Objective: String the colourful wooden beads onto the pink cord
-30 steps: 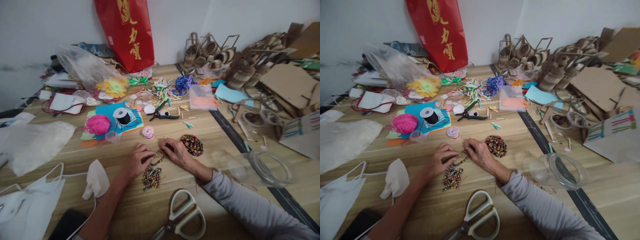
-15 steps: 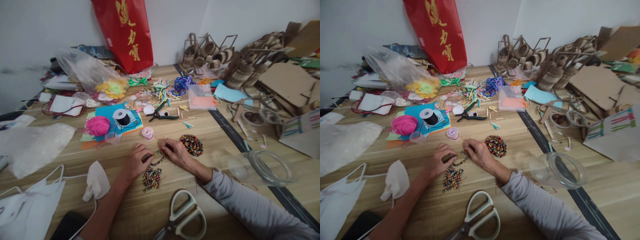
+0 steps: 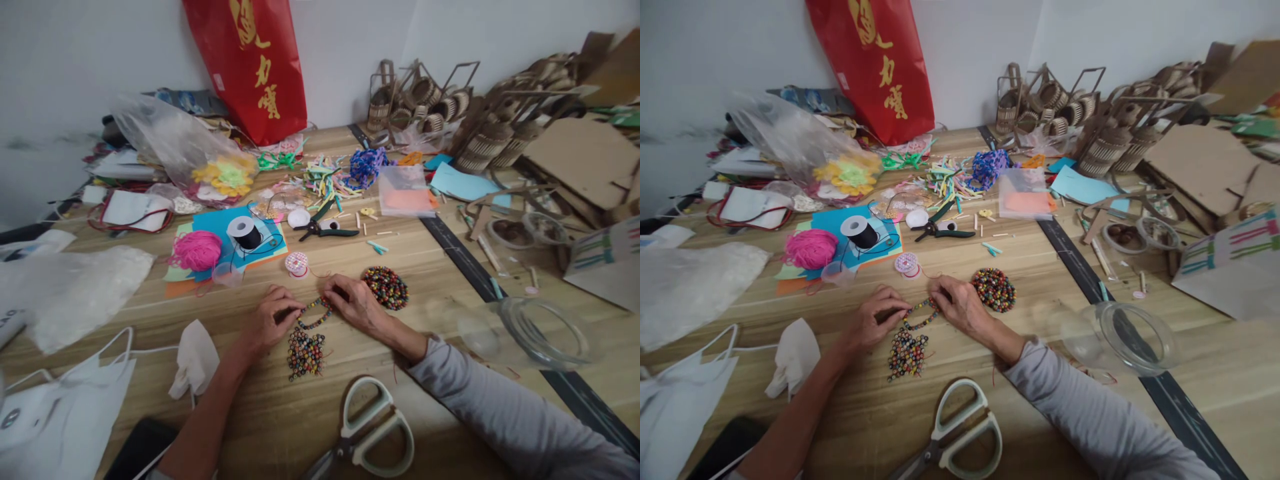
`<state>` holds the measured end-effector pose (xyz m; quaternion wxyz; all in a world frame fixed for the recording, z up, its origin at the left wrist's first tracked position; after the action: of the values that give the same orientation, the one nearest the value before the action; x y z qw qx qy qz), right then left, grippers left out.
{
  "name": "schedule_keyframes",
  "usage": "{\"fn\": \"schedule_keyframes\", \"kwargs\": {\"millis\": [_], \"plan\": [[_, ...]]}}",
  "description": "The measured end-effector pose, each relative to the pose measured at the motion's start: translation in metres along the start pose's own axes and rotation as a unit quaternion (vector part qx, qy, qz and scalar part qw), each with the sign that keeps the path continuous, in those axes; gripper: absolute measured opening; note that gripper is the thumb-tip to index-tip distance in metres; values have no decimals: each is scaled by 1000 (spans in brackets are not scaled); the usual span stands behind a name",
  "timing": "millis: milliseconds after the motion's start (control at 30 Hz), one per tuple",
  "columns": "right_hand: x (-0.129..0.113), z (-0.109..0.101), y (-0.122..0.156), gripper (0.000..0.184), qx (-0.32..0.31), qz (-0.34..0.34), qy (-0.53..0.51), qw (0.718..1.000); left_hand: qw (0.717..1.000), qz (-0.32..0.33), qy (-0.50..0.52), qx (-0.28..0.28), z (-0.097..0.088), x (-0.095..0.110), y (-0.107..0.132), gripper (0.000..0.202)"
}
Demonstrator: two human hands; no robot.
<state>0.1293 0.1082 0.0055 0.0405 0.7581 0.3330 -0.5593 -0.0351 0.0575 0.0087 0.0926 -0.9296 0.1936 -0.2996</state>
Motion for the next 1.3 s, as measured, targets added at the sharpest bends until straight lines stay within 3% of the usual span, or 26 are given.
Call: {"fn": "schedule_keyframes", "kwargs": {"millis": [533,767,1300], "plan": [[-1,0,0,12,-4,0,1,1000,1000,-18,19,-10,-4,-3,-2,10],[1,0,0,12,-7,8,5,1000,999,-32,26,-31,-4,-2,-1,17],[-2,-1,0,12,-4,1,10,1000,996,-19,29,-76,-6,-6,-2,11]]}}
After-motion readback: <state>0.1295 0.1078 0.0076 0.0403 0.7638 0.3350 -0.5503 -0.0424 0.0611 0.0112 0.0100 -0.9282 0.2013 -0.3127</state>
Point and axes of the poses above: each hand's wrist, its own y-axis away from the middle knuckle, its own z-axis out of the palm, x = y × z, the point moved 6 cm from there along -y, towards the middle knuckle, and after that the axes turned 10 degrees about -y, right-handed, at the moved point
